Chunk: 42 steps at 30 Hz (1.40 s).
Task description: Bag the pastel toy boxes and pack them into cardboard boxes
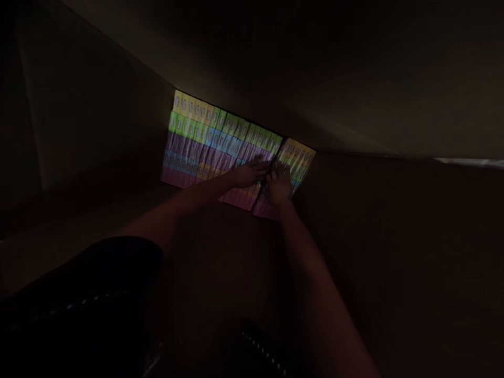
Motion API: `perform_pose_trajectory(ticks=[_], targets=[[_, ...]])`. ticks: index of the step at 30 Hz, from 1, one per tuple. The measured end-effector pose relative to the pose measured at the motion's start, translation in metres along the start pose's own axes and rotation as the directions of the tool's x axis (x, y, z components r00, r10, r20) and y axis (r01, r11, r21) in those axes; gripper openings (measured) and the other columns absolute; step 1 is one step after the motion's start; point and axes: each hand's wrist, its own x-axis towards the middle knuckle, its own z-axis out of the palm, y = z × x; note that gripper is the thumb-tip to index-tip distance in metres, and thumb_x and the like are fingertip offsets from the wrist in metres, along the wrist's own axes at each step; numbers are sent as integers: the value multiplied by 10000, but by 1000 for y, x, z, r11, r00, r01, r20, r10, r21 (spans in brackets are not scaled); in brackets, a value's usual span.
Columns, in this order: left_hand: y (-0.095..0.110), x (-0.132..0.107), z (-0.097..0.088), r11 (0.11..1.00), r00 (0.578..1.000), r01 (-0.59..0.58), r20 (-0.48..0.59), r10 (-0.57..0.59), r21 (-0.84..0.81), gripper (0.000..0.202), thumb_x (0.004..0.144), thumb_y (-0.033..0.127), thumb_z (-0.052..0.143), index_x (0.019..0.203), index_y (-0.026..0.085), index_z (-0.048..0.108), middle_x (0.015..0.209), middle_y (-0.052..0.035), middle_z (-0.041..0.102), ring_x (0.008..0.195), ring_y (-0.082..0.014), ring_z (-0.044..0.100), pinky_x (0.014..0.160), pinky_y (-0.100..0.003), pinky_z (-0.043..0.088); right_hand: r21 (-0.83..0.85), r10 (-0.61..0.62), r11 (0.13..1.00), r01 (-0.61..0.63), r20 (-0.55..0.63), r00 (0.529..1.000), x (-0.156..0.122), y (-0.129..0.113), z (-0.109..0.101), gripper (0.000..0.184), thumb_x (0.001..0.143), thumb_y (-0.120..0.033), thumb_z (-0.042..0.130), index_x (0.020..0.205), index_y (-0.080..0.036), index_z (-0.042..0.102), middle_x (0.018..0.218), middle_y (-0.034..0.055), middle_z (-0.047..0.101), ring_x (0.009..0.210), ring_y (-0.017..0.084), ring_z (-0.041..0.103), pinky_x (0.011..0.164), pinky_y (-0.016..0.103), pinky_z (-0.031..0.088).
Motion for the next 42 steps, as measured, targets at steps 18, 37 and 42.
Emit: perform_pose_trajectory(ticks=[18, 37, 42], targets=[[-7, -32, 4, 996, 996, 87, -39, -86, 25, 566, 947, 165, 437, 1508, 176, 364, 1628, -106, 243, 1526, -243, 184, 1245, -538, 117, 152, -70, 986, 71, -13, 997, 8, -2, 23, 577, 914, -286, 466, 1412, 5, 491, 1496, 220, 439, 1491, 323, 213, 1240, 548, 28], [13, -35, 21, 967, 970, 240, -68, -235, 81, 625, 1000, 381, 359, 1552, 106, 255, 1637, -130, 190, 1538, -259, 116, 1242, -595, 72, 177, 394, 910, -375, -84, 915, -16, -39, 58, 659, 1003, -341, 272, 1547, 24, 203, 1622, 250, 131, 1529, 313, 65, 1217, 529, 105], [10, -7, 11, 979, 969, 193, -167, -179, 67, 582, 991, 279, 331, 1545, 110, 273, 1626, -138, 230, 1532, -257, 152, 1239, -574, 119, 109, 409, 911, -399, -107, 906, -12, -47, 56, 657, 968, -277, 304, 1537, 43, 227, 1610, 267, 163, 1514, 352, 124, 1205, 553, 130]])
